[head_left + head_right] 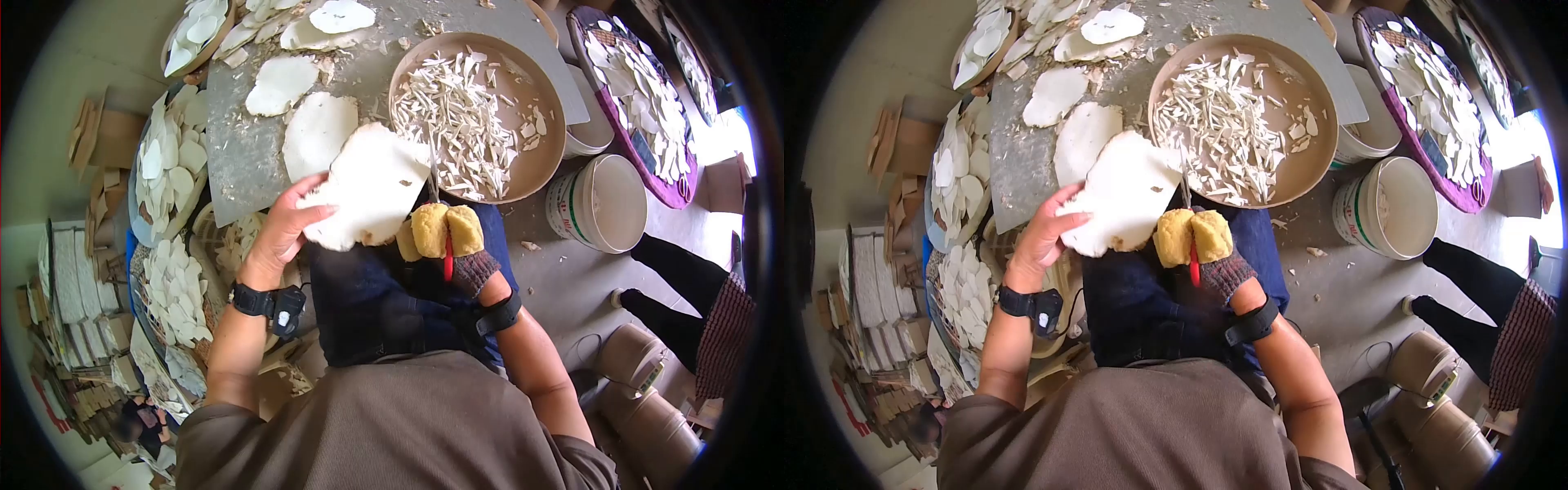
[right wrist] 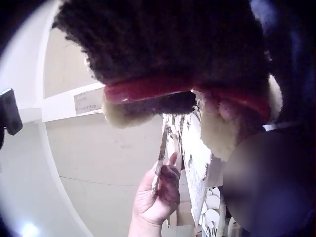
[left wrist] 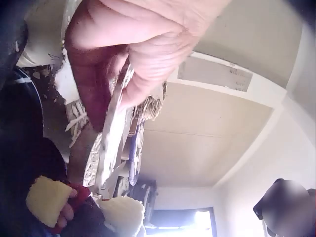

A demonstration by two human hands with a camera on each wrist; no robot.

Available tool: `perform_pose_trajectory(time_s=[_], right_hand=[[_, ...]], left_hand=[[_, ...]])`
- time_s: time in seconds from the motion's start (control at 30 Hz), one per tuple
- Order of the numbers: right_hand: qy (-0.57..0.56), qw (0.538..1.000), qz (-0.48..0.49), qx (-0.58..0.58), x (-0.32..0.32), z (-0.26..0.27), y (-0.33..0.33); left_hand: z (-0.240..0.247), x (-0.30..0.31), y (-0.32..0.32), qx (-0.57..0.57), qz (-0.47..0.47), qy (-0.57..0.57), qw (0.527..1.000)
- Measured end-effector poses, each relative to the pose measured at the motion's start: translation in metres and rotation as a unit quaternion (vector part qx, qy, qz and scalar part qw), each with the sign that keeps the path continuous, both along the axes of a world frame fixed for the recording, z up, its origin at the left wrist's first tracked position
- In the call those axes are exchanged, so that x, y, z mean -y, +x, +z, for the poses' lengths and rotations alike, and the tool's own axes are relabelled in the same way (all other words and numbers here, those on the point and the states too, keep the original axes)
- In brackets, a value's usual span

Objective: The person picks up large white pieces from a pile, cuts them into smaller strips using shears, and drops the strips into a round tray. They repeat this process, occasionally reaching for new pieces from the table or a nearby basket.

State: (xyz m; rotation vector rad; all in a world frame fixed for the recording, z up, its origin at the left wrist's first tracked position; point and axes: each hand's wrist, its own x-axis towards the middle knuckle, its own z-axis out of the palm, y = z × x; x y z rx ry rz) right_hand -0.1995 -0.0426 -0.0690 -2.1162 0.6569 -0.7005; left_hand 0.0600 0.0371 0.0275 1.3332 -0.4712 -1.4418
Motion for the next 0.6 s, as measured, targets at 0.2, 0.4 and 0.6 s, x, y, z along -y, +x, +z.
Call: perform_pose_trajectory(time_s=[0.2,0.4,0.6], right_hand=[[0.178,0.966,-0.086,0.167,-0.005,-0.035,0.016],[-0.042,0.993,-0.06,0.093,0.004,0.006,0.003],[-0.057,0.994,-0.046,0.087,0.0,0.011,-0.002]], left_hand=[[-0.022,0.002,-0.049,-0.004,0.275,-0.142,0.951],[-0.029,0.019,-0.076,0.145,0.267,-0.153,0.94],[-0.029,0.027,-0.059,0.17,0.224,-0.134,0.95]])
